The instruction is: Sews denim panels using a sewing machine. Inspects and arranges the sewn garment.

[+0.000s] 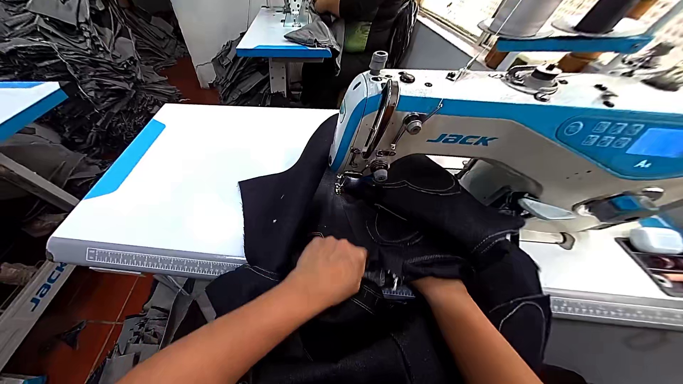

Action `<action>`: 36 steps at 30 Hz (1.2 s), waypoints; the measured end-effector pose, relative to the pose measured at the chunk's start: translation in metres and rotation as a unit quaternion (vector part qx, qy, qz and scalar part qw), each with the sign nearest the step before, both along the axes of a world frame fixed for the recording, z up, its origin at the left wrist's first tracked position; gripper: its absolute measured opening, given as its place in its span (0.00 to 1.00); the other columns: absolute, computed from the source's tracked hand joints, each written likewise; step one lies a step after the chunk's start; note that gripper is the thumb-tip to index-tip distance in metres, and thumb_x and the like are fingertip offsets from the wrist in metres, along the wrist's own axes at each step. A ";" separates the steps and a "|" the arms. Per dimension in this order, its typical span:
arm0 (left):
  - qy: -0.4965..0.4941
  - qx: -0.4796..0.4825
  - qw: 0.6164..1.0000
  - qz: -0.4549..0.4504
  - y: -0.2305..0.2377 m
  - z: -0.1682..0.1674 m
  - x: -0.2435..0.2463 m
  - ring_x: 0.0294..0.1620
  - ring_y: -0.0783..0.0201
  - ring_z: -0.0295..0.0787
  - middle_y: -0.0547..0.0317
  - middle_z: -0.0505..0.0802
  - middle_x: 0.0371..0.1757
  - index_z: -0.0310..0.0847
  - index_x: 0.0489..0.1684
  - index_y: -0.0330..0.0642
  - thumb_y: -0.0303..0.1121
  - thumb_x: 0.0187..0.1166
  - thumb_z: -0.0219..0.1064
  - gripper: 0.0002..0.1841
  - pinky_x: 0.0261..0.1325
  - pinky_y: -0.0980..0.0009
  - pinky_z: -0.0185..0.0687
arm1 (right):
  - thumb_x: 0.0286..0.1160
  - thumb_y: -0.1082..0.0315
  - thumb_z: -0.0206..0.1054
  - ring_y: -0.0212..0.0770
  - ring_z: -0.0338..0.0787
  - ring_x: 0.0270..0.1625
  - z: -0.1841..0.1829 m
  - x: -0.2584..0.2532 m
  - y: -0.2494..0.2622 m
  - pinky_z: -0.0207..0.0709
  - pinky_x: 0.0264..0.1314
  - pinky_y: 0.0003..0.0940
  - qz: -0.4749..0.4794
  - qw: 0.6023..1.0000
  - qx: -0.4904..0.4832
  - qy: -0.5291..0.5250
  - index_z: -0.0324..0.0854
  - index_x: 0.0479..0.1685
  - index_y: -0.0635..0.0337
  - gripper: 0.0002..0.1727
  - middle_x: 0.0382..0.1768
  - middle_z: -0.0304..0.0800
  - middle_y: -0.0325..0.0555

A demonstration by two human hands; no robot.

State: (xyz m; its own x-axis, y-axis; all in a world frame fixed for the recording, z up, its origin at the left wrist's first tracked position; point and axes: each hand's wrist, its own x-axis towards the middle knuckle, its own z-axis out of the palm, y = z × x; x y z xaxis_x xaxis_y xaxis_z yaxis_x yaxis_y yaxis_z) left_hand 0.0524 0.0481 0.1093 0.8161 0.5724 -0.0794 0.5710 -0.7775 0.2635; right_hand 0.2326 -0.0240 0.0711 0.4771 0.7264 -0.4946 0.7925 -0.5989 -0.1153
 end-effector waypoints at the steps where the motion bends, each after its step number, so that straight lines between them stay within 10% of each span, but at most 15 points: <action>1: 0.003 0.015 1.000 -0.016 -0.002 -0.009 -0.002 0.40 0.46 0.94 0.48 0.94 0.36 0.91 0.56 0.42 0.33 0.79 0.67 0.13 0.39 0.45 0.85 | 0.89 0.61 0.59 0.69 0.77 0.78 -0.001 -0.004 -0.008 0.61 0.82 0.64 0.018 1.000 0.001 0.021 0.80 0.70 0.74 0.24 0.72 0.80 0.73; 3: 0.010 0.024 0.999 -0.031 -0.001 -0.017 -0.003 0.41 0.46 0.94 0.48 0.95 0.38 0.88 0.64 0.43 0.32 0.81 0.63 0.17 0.40 0.48 0.85 | 0.88 0.61 0.57 0.72 0.86 0.68 0.001 -0.023 -0.034 0.72 0.70 0.71 0.105 0.990 0.092 -0.003 0.85 0.60 0.75 0.22 0.61 0.88 0.74; 5: 0.022 0.016 0.999 -0.034 0.001 -0.020 -0.002 0.43 0.46 0.94 0.47 0.95 0.40 0.87 0.67 0.43 0.31 0.82 0.61 0.18 0.41 0.48 0.85 | 0.79 0.63 0.64 0.65 0.96 0.41 -0.010 -0.036 -0.059 0.86 0.38 0.65 0.256 0.925 0.263 -0.098 0.90 0.38 0.69 0.16 0.35 0.93 0.64; 8: 0.005 0.031 0.999 -0.040 0.001 -0.027 -0.003 0.41 0.46 0.95 0.47 0.94 0.37 0.88 0.64 0.41 0.30 0.83 0.60 0.17 0.39 0.50 0.86 | 0.74 0.62 0.71 0.58 0.95 0.33 0.032 -0.041 -0.069 0.83 0.27 0.56 0.355 0.888 0.290 -0.027 0.92 0.35 0.61 0.10 0.31 0.93 0.55; 11: -0.068 0.084 0.993 -0.049 0.000 -0.040 -0.007 0.34 0.50 0.93 0.49 0.93 0.35 0.92 0.58 0.41 0.29 0.80 0.62 0.15 0.32 0.55 0.85 | 0.58 0.60 0.77 0.53 0.89 0.40 0.036 -0.024 -0.049 0.82 0.33 0.43 0.381 0.810 0.440 -0.076 0.86 0.40 0.56 0.14 0.37 0.86 0.49; 16: -0.110 0.131 0.983 -0.061 0.004 -0.045 -0.016 0.35 0.52 0.93 0.50 0.93 0.55 0.93 0.50 0.42 0.31 0.74 0.69 0.12 0.30 0.57 0.87 | 0.30 0.58 0.90 0.58 0.84 0.73 -0.004 0.013 -0.003 0.76 0.67 0.66 0.388 0.827 0.403 -0.042 0.84 0.68 0.52 0.46 0.70 0.88 0.45; 19: -0.094 0.142 0.984 -0.054 0.005 -0.045 -0.018 0.39 0.51 0.95 0.50 0.96 0.52 0.93 0.53 0.41 0.30 0.75 0.67 0.13 0.33 0.55 0.89 | 0.43 0.67 0.86 0.53 0.75 0.85 -0.014 0.014 0.006 0.66 0.85 0.60 0.382 0.867 0.319 0.027 0.82 0.73 0.53 0.42 0.76 0.85 0.41; 23: -0.038 0.126 0.991 -0.032 0.005 -0.034 -0.014 0.38 0.50 0.95 0.49 0.96 0.46 0.91 0.50 0.39 0.28 0.77 0.67 0.10 0.33 0.54 0.88 | 0.54 0.84 0.70 0.49 0.94 0.65 -0.024 0.013 0.011 0.89 0.61 0.50 0.387 0.826 0.409 -0.038 0.93 0.53 0.57 0.23 0.60 0.96 0.45; 28: 0.128 0.080 0.988 -0.008 0.001 -0.013 -0.007 0.51 0.45 0.95 0.42 0.89 0.71 0.79 0.75 0.33 0.22 0.87 0.52 0.21 0.43 0.53 0.88 | 0.61 0.86 0.66 0.47 0.99 0.51 -0.020 0.001 0.008 0.91 0.54 0.43 0.405 0.804 0.417 -0.126 0.93 0.43 0.58 0.17 0.44 0.99 0.47; 36: 0.186 0.077 0.977 -0.064 0.007 -0.004 -0.007 0.53 0.39 0.93 0.33 0.89 0.65 0.76 0.71 0.22 0.19 0.86 0.47 0.20 0.45 0.52 0.88 | 0.65 0.83 0.60 0.47 0.99 0.52 -0.027 -0.012 0.003 0.92 0.51 0.40 0.380 0.789 0.461 -0.147 0.93 0.43 0.61 0.16 0.48 0.99 0.49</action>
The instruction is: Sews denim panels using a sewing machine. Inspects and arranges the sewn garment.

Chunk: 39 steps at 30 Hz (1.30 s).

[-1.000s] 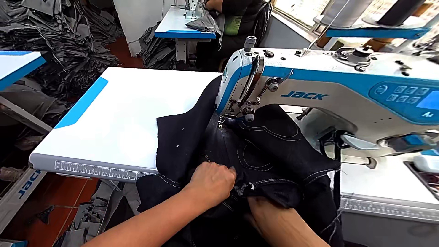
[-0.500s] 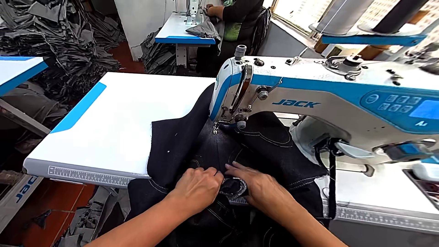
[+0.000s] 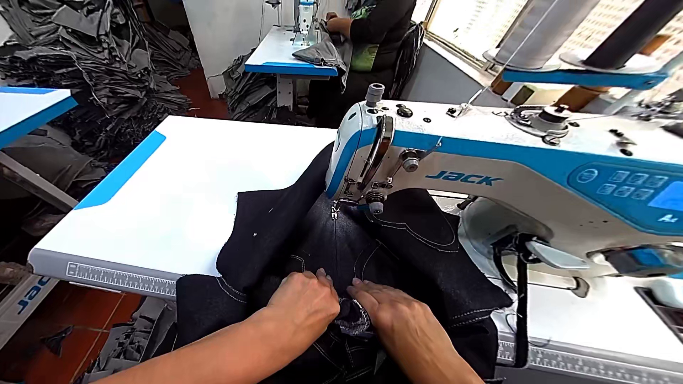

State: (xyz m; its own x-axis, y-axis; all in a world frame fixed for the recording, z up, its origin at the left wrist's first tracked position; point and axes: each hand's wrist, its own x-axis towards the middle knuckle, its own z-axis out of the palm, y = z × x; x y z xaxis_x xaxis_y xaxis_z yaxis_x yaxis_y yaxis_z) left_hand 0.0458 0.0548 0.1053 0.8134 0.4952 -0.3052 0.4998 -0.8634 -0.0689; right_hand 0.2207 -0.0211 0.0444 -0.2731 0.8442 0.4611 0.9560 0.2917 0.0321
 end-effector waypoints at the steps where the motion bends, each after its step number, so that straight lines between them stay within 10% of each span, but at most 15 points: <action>1: 0.001 0.005 1.000 -0.002 -0.001 -0.001 0.000 0.54 0.39 0.93 0.32 0.88 0.66 0.75 0.73 0.22 0.19 0.86 0.46 0.20 0.45 0.52 0.88 | 0.66 0.82 0.60 0.47 0.99 0.53 -0.001 -0.001 -0.001 0.91 0.52 0.39 -0.004 1.000 0.002 -0.001 0.93 0.44 0.61 0.17 0.50 0.99 0.49; 18: -0.037 -0.014 0.998 0.039 0.079 0.015 0.033 0.49 0.42 0.91 0.40 0.91 0.48 0.84 0.54 0.29 0.23 0.87 0.54 0.12 0.43 0.50 0.84 | 0.66 0.87 0.68 0.60 0.98 0.45 0.024 0.025 0.084 0.88 0.38 0.59 -0.046 0.994 -0.095 -0.004 0.94 0.54 0.61 0.20 0.49 0.97 0.56; 24: -0.098 0.021 0.995 -0.022 0.095 -0.006 0.028 0.52 0.41 0.92 0.38 0.92 0.51 0.84 0.56 0.27 0.23 0.87 0.55 0.13 0.48 0.49 0.85 | 0.73 0.85 0.63 0.55 0.95 0.61 0.018 0.038 0.097 0.86 0.62 0.53 0.032 0.997 -0.075 -0.013 0.90 0.59 0.63 0.19 0.58 0.95 0.55; 28: -0.229 0.073 0.957 -0.163 0.089 -0.026 -0.002 0.52 0.48 0.91 0.48 0.95 0.43 0.91 0.40 0.37 0.25 0.78 0.67 0.06 0.50 0.55 0.85 | 0.72 0.80 0.59 0.51 0.94 0.65 0.015 0.044 0.068 0.83 0.73 0.49 0.147 0.987 -0.046 -0.043 0.93 0.49 0.62 0.17 0.56 0.96 0.51; 35: -0.199 0.077 0.971 -0.111 0.088 -0.021 -0.006 0.51 0.46 0.90 0.50 0.95 0.42 0.90 0.64 0.48 0.23 0.81 0.62 0.18 0.51 0.55 0.83 | 0.67 0.84 0.64 0.49 0.96 0.60 0.020 0.037 0.059 0.86 0.68 0.45 0.085 0.994 -0.068 -0.019 0.95 0.42 0.62 0.15 0.52 0.98 0.48; 39: -0.165 0.077 0.977 -0.115 0.090 -0.018 -0.004 0.56 0.47 0.89 0.53 0.95 0.50 0.92 0.58 0.48 0.26 0.84 0.62 0.14 0.52 0.54 0.82 | 0.68 0.83 0.64 0.49 0.96 0.61 0.018 0.034 0.059 0.86 0.69 0.46 0.071 0.995 -0.063 -0.017 0.95 0.42 0.62 0.14 0.52 0.98 0.49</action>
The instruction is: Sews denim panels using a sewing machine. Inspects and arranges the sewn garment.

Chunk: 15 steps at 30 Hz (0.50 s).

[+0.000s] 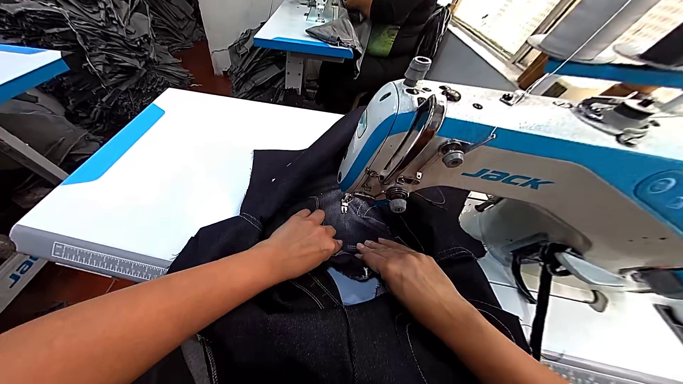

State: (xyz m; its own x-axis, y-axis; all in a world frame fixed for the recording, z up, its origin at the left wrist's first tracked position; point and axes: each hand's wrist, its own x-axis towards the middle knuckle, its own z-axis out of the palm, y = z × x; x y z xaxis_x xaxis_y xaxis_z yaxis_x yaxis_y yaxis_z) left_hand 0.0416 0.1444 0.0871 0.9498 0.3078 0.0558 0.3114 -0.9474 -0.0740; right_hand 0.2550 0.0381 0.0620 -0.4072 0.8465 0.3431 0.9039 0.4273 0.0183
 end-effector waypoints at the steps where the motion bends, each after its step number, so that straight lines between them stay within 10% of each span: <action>1: 0.007 -0.002 1.000 0.004 0.002 0.001 0.001 0.57 0.46 0.89 0.52 0.95 0.51 0.92 0.58 0.47 0.27 0.84 0.61 0.14 0.52 0.53 0.82 | 0.68 0.84 0.64 0.50 0.96 0.61 0.000 0.000 0.002 0.85 0.69 0.46 -0.005 1.000 0.000 -0.001 0.94 0.43 0.62 0.14 0.53 0.98 0.50; 15: 0.011 -0.011 1.000 0.012 0.042 0.005 0.014 0.60 0.44 0.87 0.51 0.94 0.52 0.93 0.56 0.45 0.27 0.88 0.56 0.15 0.50 0.50 0.78 | 0.71 0.85 0.64 0.54 0.94 0.64 0.000 -0.002 0.029 0.82 0.74 0.48 -0.031 1.000 -0.002 -0.004 0.92 0.50 0.68 0.15 0.56 0.96 0.55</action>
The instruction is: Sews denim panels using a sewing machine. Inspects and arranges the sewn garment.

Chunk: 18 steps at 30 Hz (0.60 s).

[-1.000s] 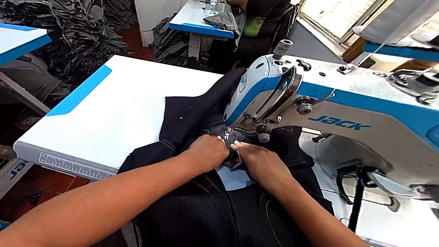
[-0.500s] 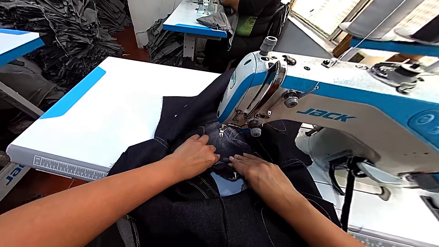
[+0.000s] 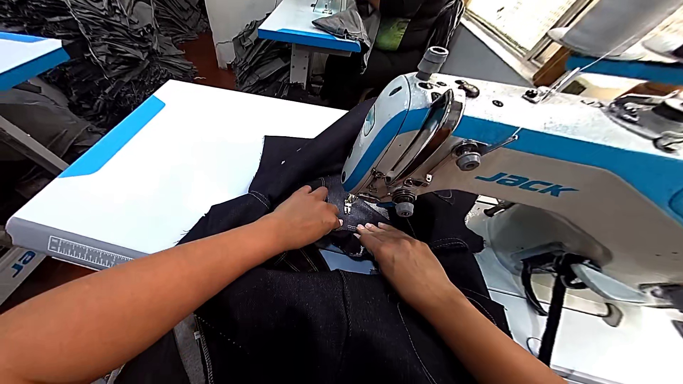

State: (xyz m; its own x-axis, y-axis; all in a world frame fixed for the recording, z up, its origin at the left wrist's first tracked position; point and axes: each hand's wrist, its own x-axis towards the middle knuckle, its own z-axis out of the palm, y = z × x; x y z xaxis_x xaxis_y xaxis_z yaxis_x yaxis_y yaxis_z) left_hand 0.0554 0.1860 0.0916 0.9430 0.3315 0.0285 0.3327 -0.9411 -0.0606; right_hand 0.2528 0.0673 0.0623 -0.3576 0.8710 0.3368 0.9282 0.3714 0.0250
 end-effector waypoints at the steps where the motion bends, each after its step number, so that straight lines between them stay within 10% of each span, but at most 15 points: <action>1: 0.004 0.003 1.000 0.000 0.002 0.000 0.000 0.60 0.45 0.87 0.52 0.94 0.52 0.92 0.56 0.45 0.27 0.88 0.56 0.16 0.50 0.51 0.79 | 0.71 0.85 0.64 0.54 0.94 0.64 0.000 0.000 0.002 0.82 0.73 0.48 0.000 1.000 0.002 -0.002 0.92 0.50 0.68 0.15 0.56 0.96 0.55; 18: -0.035 0.052 0.996 -0.057 0.019 -0.005 0.003 0.58 0.45 0.87 0.50 0.94 0.50 0.92 0.53 0.40 0.24 0.86 0.56 0.15 0.49 0.53 0.78 | 0.75 0.82 0.62 0.56 0.94 0.62 -0.007 0.013 0.021 0.83 0.69 0.51 0.054 0.998 0.028 -0.001 0.91 0.45 0.69 0.11 0.53 0.96 0.56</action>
State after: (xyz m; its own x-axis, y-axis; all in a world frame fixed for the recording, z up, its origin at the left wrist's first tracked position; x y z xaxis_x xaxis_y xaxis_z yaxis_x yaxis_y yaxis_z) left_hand 0.0579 0.2046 0.0866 0.9688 0.2146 0.1242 0.2313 -0.9626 -0.1412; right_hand 0.2657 0.0878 0.0555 -0.4496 0.8073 0.3823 0.8825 0.4677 0.0500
